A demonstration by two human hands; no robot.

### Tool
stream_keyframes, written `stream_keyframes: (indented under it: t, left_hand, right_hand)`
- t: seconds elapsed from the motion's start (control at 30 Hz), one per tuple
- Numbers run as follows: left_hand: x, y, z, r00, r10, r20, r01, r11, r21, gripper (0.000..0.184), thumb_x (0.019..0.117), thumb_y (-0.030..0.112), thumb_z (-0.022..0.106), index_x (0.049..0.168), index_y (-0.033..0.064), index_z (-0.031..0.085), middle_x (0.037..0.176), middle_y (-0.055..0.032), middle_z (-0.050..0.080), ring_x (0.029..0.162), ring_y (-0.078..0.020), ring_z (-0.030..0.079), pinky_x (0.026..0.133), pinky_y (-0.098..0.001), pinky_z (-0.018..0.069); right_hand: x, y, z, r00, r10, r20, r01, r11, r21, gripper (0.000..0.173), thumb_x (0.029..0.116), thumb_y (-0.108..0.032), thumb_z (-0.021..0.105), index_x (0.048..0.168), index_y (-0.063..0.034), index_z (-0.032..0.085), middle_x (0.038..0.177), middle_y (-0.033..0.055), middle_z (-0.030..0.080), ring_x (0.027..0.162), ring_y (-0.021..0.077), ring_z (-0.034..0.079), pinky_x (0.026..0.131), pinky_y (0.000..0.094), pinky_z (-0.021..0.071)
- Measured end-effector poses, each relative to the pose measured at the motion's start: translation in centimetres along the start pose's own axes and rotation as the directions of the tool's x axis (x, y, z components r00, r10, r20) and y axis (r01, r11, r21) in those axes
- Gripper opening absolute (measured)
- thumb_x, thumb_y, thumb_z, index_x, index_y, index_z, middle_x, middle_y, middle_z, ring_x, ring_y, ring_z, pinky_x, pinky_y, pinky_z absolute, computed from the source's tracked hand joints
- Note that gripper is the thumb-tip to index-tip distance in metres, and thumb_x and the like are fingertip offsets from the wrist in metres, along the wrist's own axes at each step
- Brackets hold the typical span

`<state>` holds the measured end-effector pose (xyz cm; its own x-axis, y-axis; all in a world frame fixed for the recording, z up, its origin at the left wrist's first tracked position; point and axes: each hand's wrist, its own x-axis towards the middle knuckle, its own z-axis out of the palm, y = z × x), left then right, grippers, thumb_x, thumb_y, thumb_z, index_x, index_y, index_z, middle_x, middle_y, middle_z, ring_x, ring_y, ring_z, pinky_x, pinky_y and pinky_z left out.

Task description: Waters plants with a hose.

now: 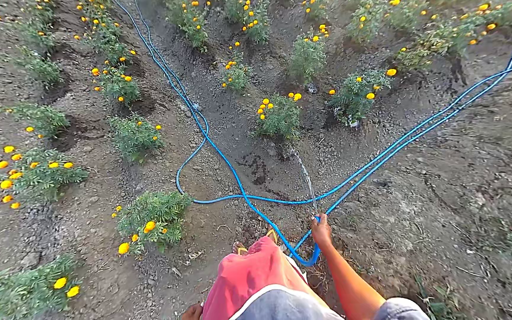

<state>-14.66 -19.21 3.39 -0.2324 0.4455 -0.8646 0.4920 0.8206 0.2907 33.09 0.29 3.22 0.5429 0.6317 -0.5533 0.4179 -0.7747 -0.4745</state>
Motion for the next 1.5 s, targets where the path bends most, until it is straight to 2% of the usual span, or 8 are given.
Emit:
stream_keyframes:
  t: [0.17, 0.27, 0.37, 0.57, 0.77, 1.07, 1.37, 1.5]
  left_hand:
    - [-0.5, 0.7, -0.4, 0.999, 0.024, -0.023, -0.026, 0.997, -0.071, 0.034, 0.1069, 0.02, 0.054, 0.124, -0.0074, 0.067, 0.121, -0.0269, 0.069, 0.118, -0.0371, 0.064, 0.107, -0.053, 0.0446]
    - [-0.5, 0.8, -0.8, 1.0, 0.021, -0.005, -0.021, 0.995, -0.098, 0.035, 0.1078, 0.02, 0.053, 0.126, -0.0081, 0.064, 0.124, -0.0275, 0.067, 0.121, -0.0369, 0.063, 0.109, -0.0519, 0.0433]
    - [0.0, 0.3, -0.9, 0.999, 0.025, -0.023, -0.027, 0.994, -0.104, 0.035, 0.107, 0.019, 0.054, 0.126, -0.0084, 0.065, 0.123, -0.0277, 0.067, 0.119, -0.0367, 0.063, 0.108, -0.0514, 0.0441]
    - [0.4, 0.2, -1.1, 1.0, 0.013, -0.001, -0.013, 0.997, -0.073, 0.035, 0.1065, 0.022, 0.055, 0.125, -0.0062, 0.067, 0.122, -0.0261, 0.068, 0.118, -0.0358, 0.064, 0.107, -0.0522, 0.0442]
    - [1.5, -0.1, -1.2, 0.999, 0.049, 0.003, -0.049, 0.997, -0.054, 0.035, 0.1067, 0.023, 0.055, 0.123, -0.0057, 0.068, 0.12, -0.0259, 0.069, 0.117, -0.0367, 0.065, 0.107, -0.0539, 0.0448]
    - [2.1, -1.2, -1.4, 0.999, 0.044, -0.019, -0.045, 0.998, -0.049, 0.035, 0.1064, 0.026, 0.056, 0.12, -0.0035, 0.069, 0.114, -0.0246, 0.071, 0.111, -0.0358, 0.067, 0.102, -0.0552, 0.047]
    - [1.1, -1.4, -0.4, 0.997, 0.054, -0.047, -0.058, 0.993, -0.1, 0.032, 0.1067, 0.019, 0.054, 0.119, -0.0055, 0.069, 0.116, -0.0259, 0.07, 0.113, -0.0362, 0.067, 0.104, -0.0541, 0.0465]
    - [1.4, -1.8, 0.2, 0.999, 0.026, -0.023, -0.029, 0.993, -0.115, 0.034, 0.1081, 0.019, 0.051, 0.125, -0.0056, 0.067, 0.122, -0.0256, 0.069, 0.119, -0.0365, 0.065, 0.108, -0.0529, 0.045]
  right_hand:
    - [-0.7, 0.0, 0.1, 1.0, 0.004, -0.001, -0.004, 1.0, -0.028, 0.038, 0.1106, -0.019, 0.043, 0.145, -0.0025, 0.045, 0.125, 0.0301, 0.064, 0.112, 0.0455, 0.066, 0.095, 0.0601, 0.0511]
    - [-1.0, -0.3, 0.5, 1.0, 0.002, 0.018, -0.002, 0.999, -0.045, 0.038, 0.1108, -0.019, 0.044, 0.145, -0.0024, 0.045, 0.128, 0.0299, 0.063, 0.117, 0.0458, 0.064, 0.099, 0.0601, 0.0494]
    - [-1.2, -0.6, 0.9, 1.0, 0.005, 0.024, -0.004, 0.999, -0.052, 0.039, 0.1106, -0.02, 0.045, 0.145, -0.0033, 0.045, 0.125, 0.0298, 0.064, 0.115, 0.0459, 0.065, 0.098, 0.0602, 0.0499]
    - [-1.5, -0.2, 1.2, 1.0, 0.002, 0.001, -0.002, 1.0, 0.014, 0.038, 0.1103, -0.019, 0.045, 0.145, -0.0023, 0.044, 0.127, 0.0295, 0.063, 0.117, 0.0447, 0.064, 0.099, 0.0595, 0.0497]
    - [-2.3, -0.7, 1.6, 0.999, 0.007, 0.033, -0.006, 0.999, -0.047, 0.039, 0.1106, -0.02, 0.045, 0.146, -0.0043, 0.044, 0.126, 0.0292, 0.064, 0.115, 0.0453, 0.065, 0.098, 0.0595, 0.0502]
    - [-3.0, -2.4, 2.0, 0.995, -0.077, 0.057, 0.082, 0.993, -0.087, 0.036, 0.11, -0.019, 0.046, 0.143, -0.0038, 0.047, 0.122, 0.0282, 0.066, 0.112, 0.0449, 0.066, 0.096, 0.0591, 0.051]
    - [-3.2, -3.6, 1.6, 0.989, -0.135, 0.054, 0.14, 0.987, -0.085, 0.037, 0.1099, -0.019, 0.047, 0.144, -0.0036, 0.046, 0.118, 0.0293, 0.067, 0.11, 0.0451, 0.067, 0.095, 0.0597, 0.051]
    - [-3.1, -4.3, 1.5, 0.986, -0.16, 0.047, 0.164, 0.981, -0.103, 0.036, 0.1099, -0.019, 0.047, 0.143, -0.0035, 0.047, 0.119, 0.0289, 0.067, 0.11, 0.0452, 0.067, 0.096, 0.0605, 0.0505]
